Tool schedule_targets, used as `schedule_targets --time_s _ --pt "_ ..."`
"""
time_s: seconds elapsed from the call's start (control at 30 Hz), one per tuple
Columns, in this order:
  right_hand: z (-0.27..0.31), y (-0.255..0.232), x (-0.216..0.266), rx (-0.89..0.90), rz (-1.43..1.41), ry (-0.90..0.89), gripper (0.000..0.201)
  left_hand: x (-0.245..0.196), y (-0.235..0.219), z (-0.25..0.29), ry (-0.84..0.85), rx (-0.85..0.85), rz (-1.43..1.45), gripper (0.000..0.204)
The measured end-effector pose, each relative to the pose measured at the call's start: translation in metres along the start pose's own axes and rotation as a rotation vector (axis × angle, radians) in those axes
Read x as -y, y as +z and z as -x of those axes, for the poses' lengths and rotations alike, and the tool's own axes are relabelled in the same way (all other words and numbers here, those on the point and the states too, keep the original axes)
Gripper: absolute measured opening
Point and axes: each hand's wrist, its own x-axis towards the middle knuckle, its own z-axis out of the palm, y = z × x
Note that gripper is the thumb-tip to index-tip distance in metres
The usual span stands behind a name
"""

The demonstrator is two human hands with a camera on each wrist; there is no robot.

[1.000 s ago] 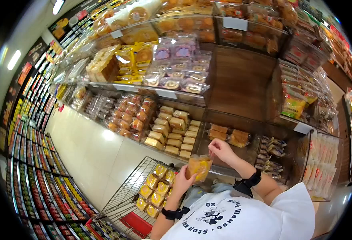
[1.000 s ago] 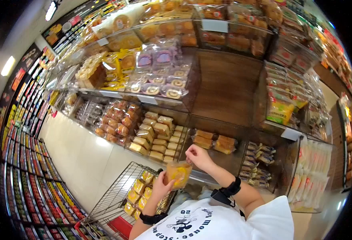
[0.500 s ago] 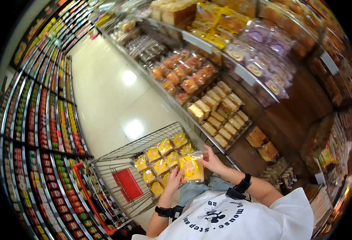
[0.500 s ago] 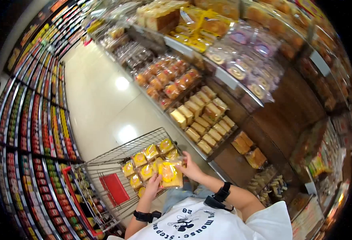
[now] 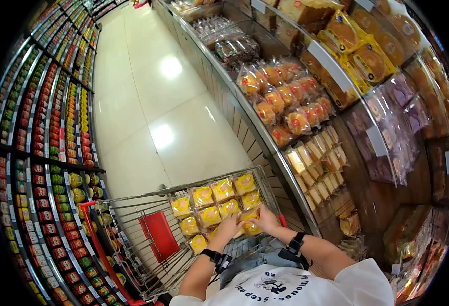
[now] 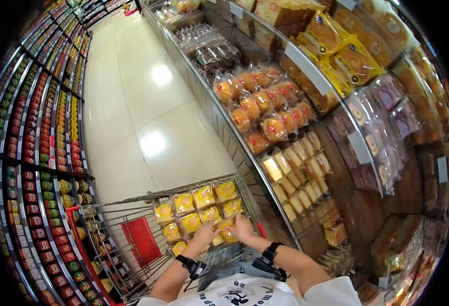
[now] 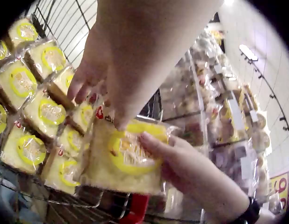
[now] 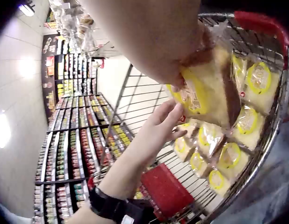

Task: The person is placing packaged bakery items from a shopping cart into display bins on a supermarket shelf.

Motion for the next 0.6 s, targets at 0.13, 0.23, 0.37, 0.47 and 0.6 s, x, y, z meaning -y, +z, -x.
schedule_targets --time_s 0.13,0.23,0.37,0.47,0.6 --pt "-0.042 0.037 -0.019 -0.15 0.073 0.184 0.039 0.015 0.025 -0.027 0.157 -0.213 -0.121 0.057" --pt "-0.071 0.053 -0.034 -0.143 0.065 0.288 0.038 0.026 0.044 -0.049 0.221 -0.188 -0.286 0.056" --pt "-0.104 0.076 -0.053 -0.108 -0.029 0.238 0.039 0.043 0.068 -0.071 0.234 -0.151 -0.317 0.056" --pt "-0.13 0.094 -0.074 -0.046 -0.02 0.315 0.039 0.049 0.081 -0.082 0.227 -0.147 -0.26 0.056" --pt "-0.142 0.089 -0.065 0.019 -0.015 0.513 0.035 0.048 0.088 -0.092 0.221 -0.139 -0.319 0.056"
